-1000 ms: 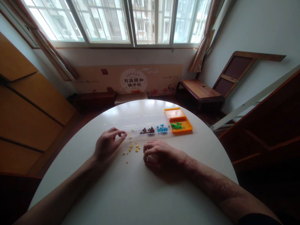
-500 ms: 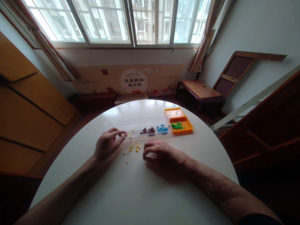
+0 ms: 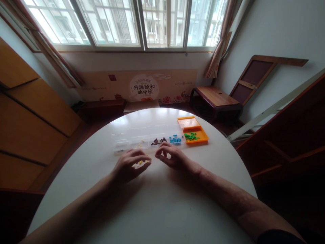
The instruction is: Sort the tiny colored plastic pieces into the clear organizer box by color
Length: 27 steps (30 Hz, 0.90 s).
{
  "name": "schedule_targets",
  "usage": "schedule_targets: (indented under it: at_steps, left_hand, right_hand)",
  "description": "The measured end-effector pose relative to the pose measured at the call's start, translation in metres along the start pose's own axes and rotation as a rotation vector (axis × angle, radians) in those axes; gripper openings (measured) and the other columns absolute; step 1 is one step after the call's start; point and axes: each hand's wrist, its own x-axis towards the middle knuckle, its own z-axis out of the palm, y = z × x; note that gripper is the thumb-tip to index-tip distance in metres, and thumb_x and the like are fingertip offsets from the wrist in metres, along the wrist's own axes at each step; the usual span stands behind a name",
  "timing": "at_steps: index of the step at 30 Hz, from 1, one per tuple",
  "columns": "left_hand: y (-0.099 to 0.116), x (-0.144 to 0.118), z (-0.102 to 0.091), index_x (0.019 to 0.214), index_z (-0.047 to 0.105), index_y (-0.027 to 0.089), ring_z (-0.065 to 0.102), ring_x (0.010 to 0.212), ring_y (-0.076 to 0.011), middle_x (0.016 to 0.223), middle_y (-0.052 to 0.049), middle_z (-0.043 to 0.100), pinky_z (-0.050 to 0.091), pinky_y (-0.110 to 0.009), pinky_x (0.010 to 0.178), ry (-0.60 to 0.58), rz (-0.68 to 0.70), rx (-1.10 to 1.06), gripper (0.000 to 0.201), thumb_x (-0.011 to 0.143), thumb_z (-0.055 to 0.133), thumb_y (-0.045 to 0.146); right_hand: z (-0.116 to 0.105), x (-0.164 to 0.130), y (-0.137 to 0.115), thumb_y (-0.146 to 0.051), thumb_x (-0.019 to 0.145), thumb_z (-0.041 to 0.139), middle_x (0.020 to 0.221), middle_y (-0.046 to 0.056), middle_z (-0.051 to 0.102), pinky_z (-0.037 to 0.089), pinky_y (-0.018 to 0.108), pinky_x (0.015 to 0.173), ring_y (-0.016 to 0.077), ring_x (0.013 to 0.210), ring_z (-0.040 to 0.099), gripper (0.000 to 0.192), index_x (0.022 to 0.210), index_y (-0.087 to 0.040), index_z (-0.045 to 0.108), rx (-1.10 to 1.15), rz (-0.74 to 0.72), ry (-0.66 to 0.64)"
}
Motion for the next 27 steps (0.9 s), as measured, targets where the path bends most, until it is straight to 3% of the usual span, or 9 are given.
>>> schedule_targets:
  at_steps: [7,15,27]
  left_hand:
    - [0.011,0.005,0.010,0.098,0.084,0.026,0.064,0.067,-0.0139,0.086,-0.003,0.077,0.056,-0.032,0.073,0.072,-0.079,-0.103,0.011,0.100,0.078,0.035]
    - [0.017,0.010,0.006,0.098,0.085,0.020,0.066,0.070,-0.0166,0.083,-0.008,0.074,0.058,-0.031,0.066,0.047,-0.164,-0.388,0.022,0.104,0.073,0.038]
    - [0.015,0.011,0.008,0.100,0.086,0.021,0.067,0.073,-0.0150,0.088,-0.007,0.076,0.056,-0.027,0.063,0.050,-0.181,-0.540,0.011,0.100,0.080,0.030]
  right_hand:
    - [0.003,0.000,-0.001,-0.030,0.109,0.068,0.104,0.006,0.066,0.058,0.029,0.076,0.0152,0.084,0.062,0.011,0.105,-0.020,0.071,0.005,0.014,-0.021]
    - [0.004,-0.002,-0.001,-0.032,0.109,0.069,0.104,0.006,0.066,0.057,0.030,0.076,0.0155,0.084,0.062,0.011,0.108,-0.021,0.071,-0.051,-0.015,-0.054]
    - [0.003,-0.005,0.000,-0.031,0.107,0.071,0.105,0.006,0.067,0.058,0.030,0.077,0.0158,0.084,0.063,0.009,0.107,-0.022,0.070,-0.114,-0.056,-0.040]
